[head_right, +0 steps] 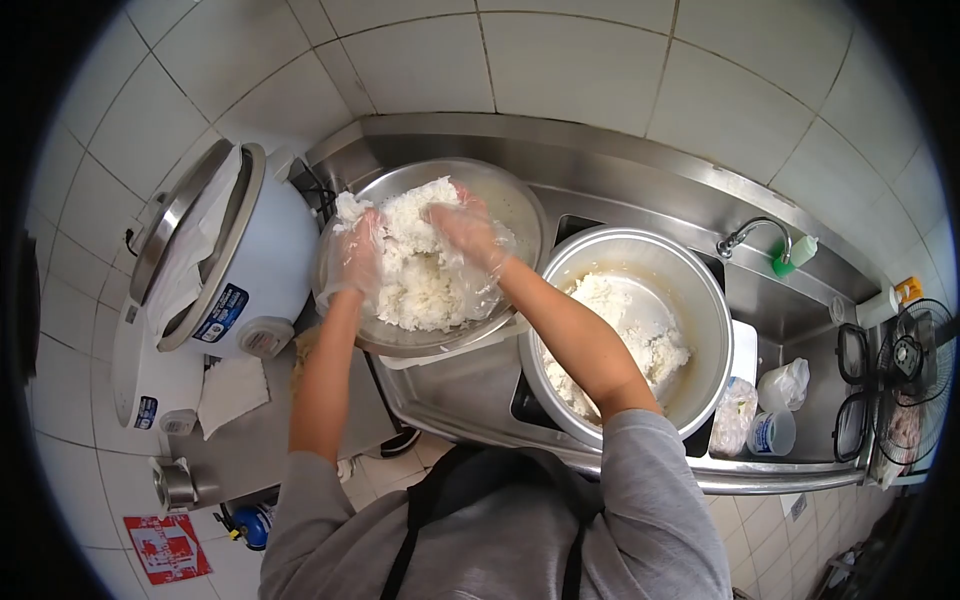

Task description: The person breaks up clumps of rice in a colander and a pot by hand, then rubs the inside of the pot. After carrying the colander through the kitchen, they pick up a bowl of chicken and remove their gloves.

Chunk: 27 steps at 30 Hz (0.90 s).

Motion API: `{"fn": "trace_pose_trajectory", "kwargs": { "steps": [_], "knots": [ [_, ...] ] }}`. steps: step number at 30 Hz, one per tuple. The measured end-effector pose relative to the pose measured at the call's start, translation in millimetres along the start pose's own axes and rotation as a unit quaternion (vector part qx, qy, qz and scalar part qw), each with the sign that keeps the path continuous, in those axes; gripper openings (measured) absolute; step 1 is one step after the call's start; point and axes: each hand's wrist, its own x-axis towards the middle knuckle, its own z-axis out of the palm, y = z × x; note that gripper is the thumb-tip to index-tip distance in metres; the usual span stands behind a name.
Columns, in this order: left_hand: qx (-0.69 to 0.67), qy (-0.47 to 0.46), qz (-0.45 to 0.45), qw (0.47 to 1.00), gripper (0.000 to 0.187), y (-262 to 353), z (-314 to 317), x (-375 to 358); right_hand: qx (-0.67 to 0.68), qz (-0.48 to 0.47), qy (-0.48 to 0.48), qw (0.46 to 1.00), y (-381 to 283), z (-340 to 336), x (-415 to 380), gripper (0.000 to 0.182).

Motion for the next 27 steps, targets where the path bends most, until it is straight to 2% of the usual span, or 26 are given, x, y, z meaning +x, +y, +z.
{"fn": "trace_pose_trajectory", "kwargs": {
  "steps": [1,2,3,4,5,6,7,8,9,10,11,12,13,14,15,16,17,18,19,20,21,22,23,24,25,27],
  "knots": [
    [-0.086,0.027,0.032,0.995,0.048,-4,5,5,0.000,0.001,-0.001,1.000,17,-1,10,0.039],
    [-0.170,0.055,0.063,0.982,0.051,-9,10,10,-0.069,-0.144,-0.022,0.987,50,-5,29,0.037],
    [-0.170,0.056,0.062,0.982,0.051,-16,12,15,-0.135,-0.286,-0.043,0.948,67,-5,40,0.037],
    [-0.217,0.068,0.097,0.969,0.054,-23,15,21,-0.135,-0.288,-0.044,0.947,46,-5,33,0.037],
    [-0.263,0.078,0.131,0.952,0.058,-29,18,26,-0.097,-0.129,-0.027,0.987,25,-7,25,0.039],
    [-0.263,0.078,0.131,0.953,0.058,-40,20,33,-0.056,0.035,-0.010,0.998,9,-8,18,0.042],
    [-0.281,0.048,0.033,0.958,0.058,-50,18,40,-0.056,0.035,-0.010,0.998,21,-7,26,0.042],
    [-0.297,0.018,-0.066,0.952,0.058,-59,18,46,-0.011,-0.019,-0.006,1.000,33,-5,35,0.046],
    [-0.296,0.018,-0.068,0.953,0.058,-54,15,44,0.033,-0.072,-0.003,0.997,29,-3,34,0.050],
    [-0.068,0.021,-0.115,0.991,0.053,-50,11,43,0.034,-0.070,-0.004,0.997,25,-6,31,0.050],
    [0.164,0.022,-0.156,0.974,0.049,-45,8,40,-0.058,-0.054,-0.012,0.997,21,-13,28,0.054],
    [0.164,0.022,-0.158,0.974,0.049,-43,7,35,-0.150,-0.039,-0.021,0.988,7,-18,20,0.057],
    [0.102,0.063,-0.046,0.992,0.041,-43,7,28,-0.151,-0.039,-0.022,0.988,1,-21,15,0.057],
    [0.040,0.103,0.067,0.992,0.034,-43,7,24,-0.265,-0.081,-0.089,0.957,-6,-23,8,0.061],
    [0.039,0.103,0.065,0.992,0.034,-45,6,24,-0.373,-0.122,-0.153,0.907,-10,-26,2,0.064],
    [0.027,0.092,0.110,0.989,0.036,-47,4,26,-0.372,-0.122,-0.155,0.907,-13,-29,-5,0.064],
    [0.015,0.081,0.154,0.985,0.038,-49,2,28,-0.387,-0.184,-0.195,0.882,-16,-33,-11,0.066],
    [0.015,0.082,0.153,0.985,0.038,-49,-2,28,-0.399,-0.245,-0.234,0.852,-20,-35,-18,0.068],
    [0.032,0.031,0.152,0.987,0.038,-47,-7,26,-0.399,-0.245,-0.236,0.851,-28,-35,-27,0.068],
    [0.048,-0.019,0.151,0.987,0.038,-46,-11,26,-0.372,-0.193,-0.331,0.845,-36,-35,-37,0.067],
    [0.048,-0.018,0.150,0.987,0.038,-51,-12,28,-0.340,-0.137,-0.422,0.829,-40,-34,-46,0.067],
    [0.033,-0.058,0.170,0.983,0.039,-57,-12,31,-0.340,-0.138,-0.422,0.829,-39,-32,-54,0.067],
    [0.018,-0.098,0.191,0.977,0.040,-63,-11,34,-0.333,-0.120,-0.464,0.812,-38,-29,-62,0.060],
    [0.018,-0.099,0.192,0.976,0.040,-57,-12,32,-0.327,-0.102,-0.504,0.793,-37,-28,-66,0.054],
    [0.020,-0.102,0.194,0.976,0.042,-52,-14,29,-0.327,-0.102,-0.503,0.793,-30,-27,-65,0.054],
    [0.022,-0.105,0.194,0.975,0.043,-44,-16,21,-0.246,-0.110,-0.547,0.793,-9,-24,-61,0.041]
  ]
}}
